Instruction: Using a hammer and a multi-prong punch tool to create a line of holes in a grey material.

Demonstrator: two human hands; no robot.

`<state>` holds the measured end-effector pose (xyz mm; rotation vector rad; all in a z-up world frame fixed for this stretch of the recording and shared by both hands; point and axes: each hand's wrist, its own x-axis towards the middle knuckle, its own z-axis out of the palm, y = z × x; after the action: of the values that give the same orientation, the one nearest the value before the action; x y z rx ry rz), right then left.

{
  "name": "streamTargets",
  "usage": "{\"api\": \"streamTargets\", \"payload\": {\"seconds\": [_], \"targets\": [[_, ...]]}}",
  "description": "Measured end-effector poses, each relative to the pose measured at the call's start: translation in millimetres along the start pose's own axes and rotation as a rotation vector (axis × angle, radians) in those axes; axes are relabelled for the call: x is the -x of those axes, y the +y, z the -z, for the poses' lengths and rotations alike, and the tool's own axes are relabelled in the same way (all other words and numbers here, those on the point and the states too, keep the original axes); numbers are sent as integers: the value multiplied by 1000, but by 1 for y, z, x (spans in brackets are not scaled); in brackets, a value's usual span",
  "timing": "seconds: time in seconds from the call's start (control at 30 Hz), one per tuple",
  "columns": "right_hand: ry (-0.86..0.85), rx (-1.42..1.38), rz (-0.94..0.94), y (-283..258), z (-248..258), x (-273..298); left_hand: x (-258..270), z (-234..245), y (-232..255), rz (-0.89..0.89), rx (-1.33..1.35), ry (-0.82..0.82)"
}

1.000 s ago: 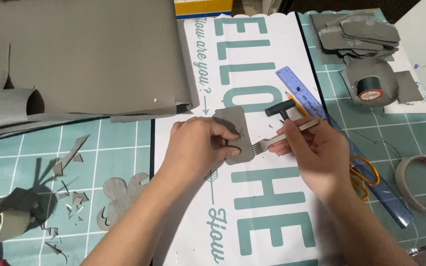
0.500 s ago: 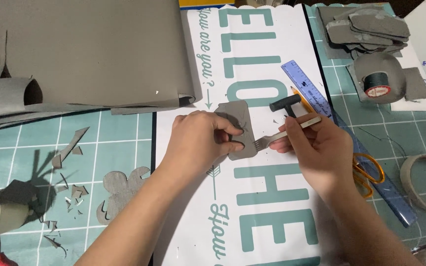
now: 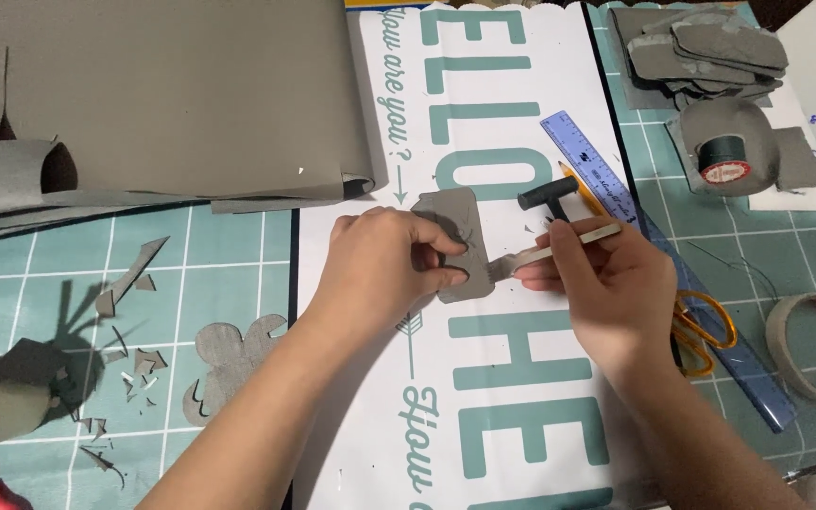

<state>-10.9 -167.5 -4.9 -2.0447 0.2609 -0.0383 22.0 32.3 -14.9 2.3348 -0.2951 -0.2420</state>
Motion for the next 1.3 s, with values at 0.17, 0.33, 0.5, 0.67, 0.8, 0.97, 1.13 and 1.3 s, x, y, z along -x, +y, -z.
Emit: {"api": "streamTargets", "payload": {"seconds": [0.17, 0.33, 0.5, 0.67, 0.8, 0.97, 1.13, 1.3], "targets": [[-7, -49, -24, 3, -2, -1, -1, -1, -2, -6, 4, -3], [-15, -3, 33, 3, 1, 1, 0, 0, -1, 6, 4, -6], [-8, 1, 32, 2, -1, 1, 1, 0, -1, 2, 8, -6], [-7, 35, 72, 5, 0, 1, 0, 0, -2, -3, 1, 0], [8, 57, 121, 6, -1, 4, 0, 0, -1, 0, 8, -4], [9, 220, 152, 5, 5, 4, 0, 0, -2, -4, 8, 4], [25, 391, 394, 7, 5, -1, 2, 1, 1, -1, -7, -10], [63, 454, 490, 9, -2, -4, 1, 0, 1, -24, -84, -10]]}}
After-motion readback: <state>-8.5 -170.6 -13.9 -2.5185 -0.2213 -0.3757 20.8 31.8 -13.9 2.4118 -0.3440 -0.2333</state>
